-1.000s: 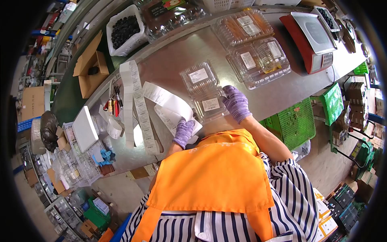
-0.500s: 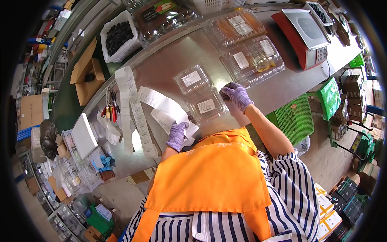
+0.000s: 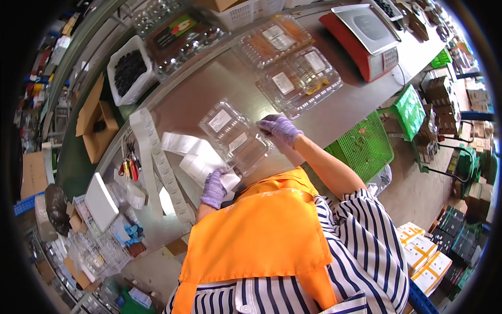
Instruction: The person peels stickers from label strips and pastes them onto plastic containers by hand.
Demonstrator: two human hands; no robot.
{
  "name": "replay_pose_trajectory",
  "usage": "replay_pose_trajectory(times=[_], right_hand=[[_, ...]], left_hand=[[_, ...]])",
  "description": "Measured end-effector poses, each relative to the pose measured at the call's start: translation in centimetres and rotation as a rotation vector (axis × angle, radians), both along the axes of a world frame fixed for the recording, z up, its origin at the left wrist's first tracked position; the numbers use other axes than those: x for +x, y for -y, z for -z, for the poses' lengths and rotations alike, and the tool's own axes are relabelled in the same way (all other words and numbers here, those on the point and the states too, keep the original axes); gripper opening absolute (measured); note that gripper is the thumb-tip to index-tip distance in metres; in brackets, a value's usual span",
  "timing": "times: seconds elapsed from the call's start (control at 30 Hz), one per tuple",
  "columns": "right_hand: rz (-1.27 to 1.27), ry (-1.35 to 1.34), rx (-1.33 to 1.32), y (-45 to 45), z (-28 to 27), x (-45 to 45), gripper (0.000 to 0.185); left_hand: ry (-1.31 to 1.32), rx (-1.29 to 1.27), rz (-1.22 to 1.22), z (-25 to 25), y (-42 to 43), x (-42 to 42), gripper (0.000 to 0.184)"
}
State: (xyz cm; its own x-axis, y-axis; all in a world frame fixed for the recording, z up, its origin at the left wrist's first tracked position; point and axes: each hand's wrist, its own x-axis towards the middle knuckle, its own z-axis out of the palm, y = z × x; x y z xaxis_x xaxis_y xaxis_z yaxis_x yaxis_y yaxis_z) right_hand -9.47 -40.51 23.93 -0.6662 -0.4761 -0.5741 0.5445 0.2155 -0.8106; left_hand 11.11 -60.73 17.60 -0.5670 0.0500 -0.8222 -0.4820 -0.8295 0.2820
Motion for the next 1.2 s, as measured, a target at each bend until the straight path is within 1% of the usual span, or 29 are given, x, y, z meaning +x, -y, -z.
replay_pose_trajectory(times=[0.03,0.07,0.1,0.13,0.2,0.3,0.33,0.37,0.43,0.47,0.53,0.57,0.6,0.63,0.7,0.73,0.9,0.93,1.0,1.03,1.07,1.13,1.17,1.2], right_hand=[[-0.087,-0.093,0.058,-0.1,0.6,-0.1,0.027],[-0.14,-0.279,0.177,-0.2,1.2,0.0,0.03],[-0.193,-0.463,0.295,0.1,1.1,0.2,0.034],[-0.191,-0.344,0.316,0.6,-0.1,0.3,0.034],[-0.192,-0.102,0.355,1.2,-2.3,0.3,0.035],[-0.198,0.163,-0.058,0.9,-0.3,0.9,0.034],[-0.206,0.127,-0.097,1.0,-1.1,1.3,0.028],[-0.225,0.082,-0.166,0.9,-0.7,1.1,0.026],[-0.263,-0.003,-0.301,0.5,0.6,1.3,0.022],[-0.277,-0.01,-0.316,0.5,-0.5,1.2,0.018],[0.032,0.089,-0.469,0.0,-1.2,1.5,0.018],[0.183,0.135,-0.545,0.0,-1.9,1.2,0.017],[0.402,0.201,-0.549,-0.1,-2.7,1.0,0.022],[0.508,0.159,-0.722,-0.6,-2.1,0.0,0.03],[0.689,0.079,-0.851,-1.9,-0.6,-2.5,0.031],[0.759,0.114,-0.839,-2.4,0.2,-3.2,0.029],[1.074,0.327,-0.776,-3.6,3.0,-6.2,0.019],[1.052,0.326,-0.718,-3.8,3.0,-6.6,0.022],[0.921,0.356,-0.612,-5.1,4.4,-8.4,0.026],[0.856,0.37,-0.559,-4.7,3.2,-8.5,0.029],[0.865,0.36,-0.594,-4.4,2.1,-8.0,0.041],[0.777,0.388,-0.438,-4.6,-2.1,-6.7,0.047],[0.72,0.411,-0.363,-4.6,-3.0,-6.0,0.051],[0.638,0.428,-0.301,-5.3,-3.0,-5.3,0.054]], left_hand=[[0.051,0.088,-0.066,-3.7,-0.6,-1.6,0.025],[-0.032,-0.085,0.049,-3.0,-0.1,-1.5,0.027],[-0.072,-0.182,0.118,-2.5,0.1,-1.5,0.028],[-0.107,-0.282,0.184,-2.3,0.4,-1.7,0.03],[-0.087,-0.321,0.225,-1.8,-0.4,-2.0,0.034],[-0.054,-0.384,0.283,-1.4,-1.3,-2.4,0.04],[-0.069,-0.509,0.347,1.8,-0.7,-1.9,0.038],[-0.075,-0.636,0.41,5.3,-0.1,-1.3,0.038],[-0.114,-0.661,0.359,2.1,-0.7,-1.8,0.04],[-0.132,-0.672,0.334,-0.1,-1.1,-2.1,0.041],[-0.17,-0.697,0.282,-3.6,-1.7,-2.7,0.042],[-0.192,-0.711,0.251,-4.1,-1.8,-3.0,0.043],[-0.234,-0.617,0.208,-4.1,-1.7,-3.1,0.041],[-0.274,-0.523,0.164,-4.0,-1.5,-3.2,0.039],[-0.348,-0.332,0.084,-4.0,-1.1,-3.0,0.035],[-0.326,-0.302,0.054,-4.4,-1.2,-3.1,0.033],[-0.355,-0.286,0.059,-5.5,-1.4,-3.4,0.034],[-0.358,-0.278,0.051,-5.7,-1.4,-3.5,0.034],[-0.324,-0.202,0.011,-7.1,-1.3,-3.6,0.034],[-0.307,-0.165,-0.01,-8.1,-1.2,-3.7,0.035],[-0.296,-0.137,-0.034,-8.8,-1.2,-4.0,0.036],[-0.266,-0.089,-0.092,-10.3,-1.0,-4.4,0.039],[-0.267,-0.05,-0.114,-11.5,-0.8,-4.6,0.043],[-0.265,-0.09,-0.128,-11.3,-0.5,-4.6,0.044]])
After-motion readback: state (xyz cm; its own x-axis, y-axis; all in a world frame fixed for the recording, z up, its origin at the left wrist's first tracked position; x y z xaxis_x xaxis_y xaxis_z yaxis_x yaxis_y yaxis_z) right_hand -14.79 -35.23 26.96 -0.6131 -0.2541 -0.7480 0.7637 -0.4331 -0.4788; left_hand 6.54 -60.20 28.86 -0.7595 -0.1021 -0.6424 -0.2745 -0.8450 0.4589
